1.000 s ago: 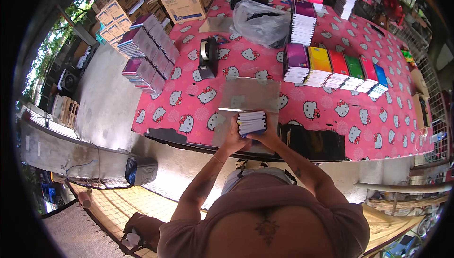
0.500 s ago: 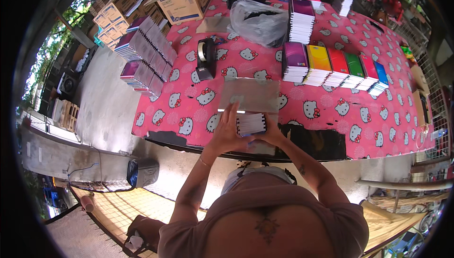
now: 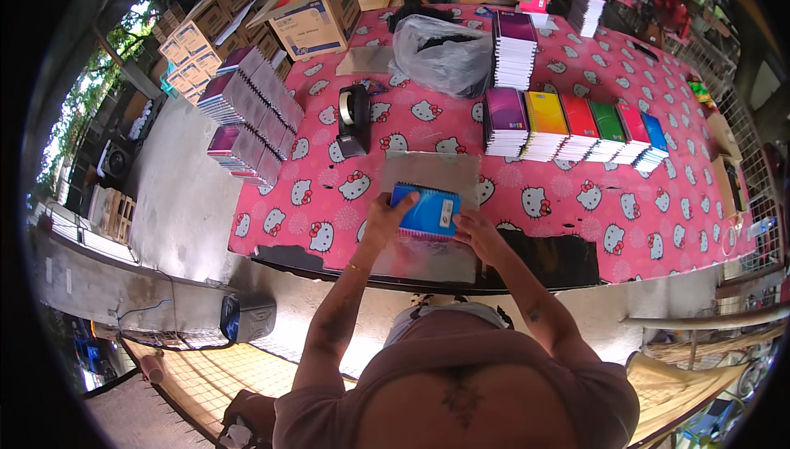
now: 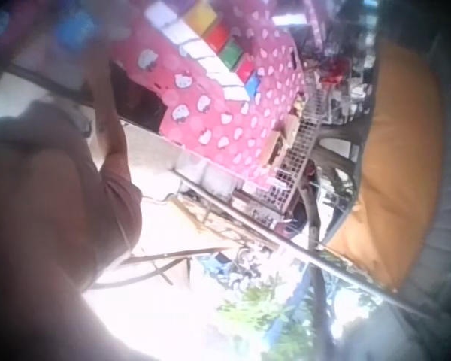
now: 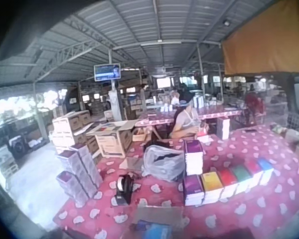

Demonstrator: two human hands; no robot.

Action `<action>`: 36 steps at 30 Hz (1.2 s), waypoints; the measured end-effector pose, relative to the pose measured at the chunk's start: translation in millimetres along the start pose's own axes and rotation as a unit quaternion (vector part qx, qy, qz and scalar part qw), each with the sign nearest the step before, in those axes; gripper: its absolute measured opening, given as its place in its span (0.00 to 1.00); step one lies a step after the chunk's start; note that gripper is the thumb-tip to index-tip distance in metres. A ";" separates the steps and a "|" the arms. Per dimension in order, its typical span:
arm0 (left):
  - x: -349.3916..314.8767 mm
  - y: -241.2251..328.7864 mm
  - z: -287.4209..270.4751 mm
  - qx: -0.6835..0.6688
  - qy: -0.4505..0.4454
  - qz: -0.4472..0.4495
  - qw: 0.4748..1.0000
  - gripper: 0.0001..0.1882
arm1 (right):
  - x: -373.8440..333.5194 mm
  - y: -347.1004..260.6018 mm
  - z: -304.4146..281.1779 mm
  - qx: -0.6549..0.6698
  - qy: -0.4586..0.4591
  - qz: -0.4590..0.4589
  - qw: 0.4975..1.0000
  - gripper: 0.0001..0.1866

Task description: The person places small notebooks into plastic bags, seals them with tape, and organizes the packaged notebooks on a table.

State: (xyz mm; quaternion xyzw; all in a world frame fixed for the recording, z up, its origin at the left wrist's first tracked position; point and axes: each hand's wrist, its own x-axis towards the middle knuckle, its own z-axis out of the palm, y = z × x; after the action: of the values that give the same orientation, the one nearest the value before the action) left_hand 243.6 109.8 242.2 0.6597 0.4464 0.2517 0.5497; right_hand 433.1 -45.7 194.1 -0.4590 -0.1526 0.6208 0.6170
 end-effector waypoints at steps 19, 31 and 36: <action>52.9 -34.2 13.5 0.227 0.053 0.029 0.972 0.39 | 46.2 -0.2 -32.0 -0.167 0.172 -0.004 0.971 0.16; -28.4 -66.8 -62.3 0.272 -0.268 0.258 0.887 0.07 | -30.9 35.4 -7.5 -0.621 -0.020 -0.236 0.748 0.04; -40.1 -57.6 -82.2 0.303 -0.249 0.372 0.842 0.14 | -37.7 31.0 13.8 -0.637 -0.007 -0.256 0.727 0.04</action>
State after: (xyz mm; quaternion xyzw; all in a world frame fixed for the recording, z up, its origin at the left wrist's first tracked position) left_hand 138.9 116.1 215.9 0.9501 0.0702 0.1170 0.2804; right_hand 396.3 -80.6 192.4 -0.6833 -0.6284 0.1995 0.3136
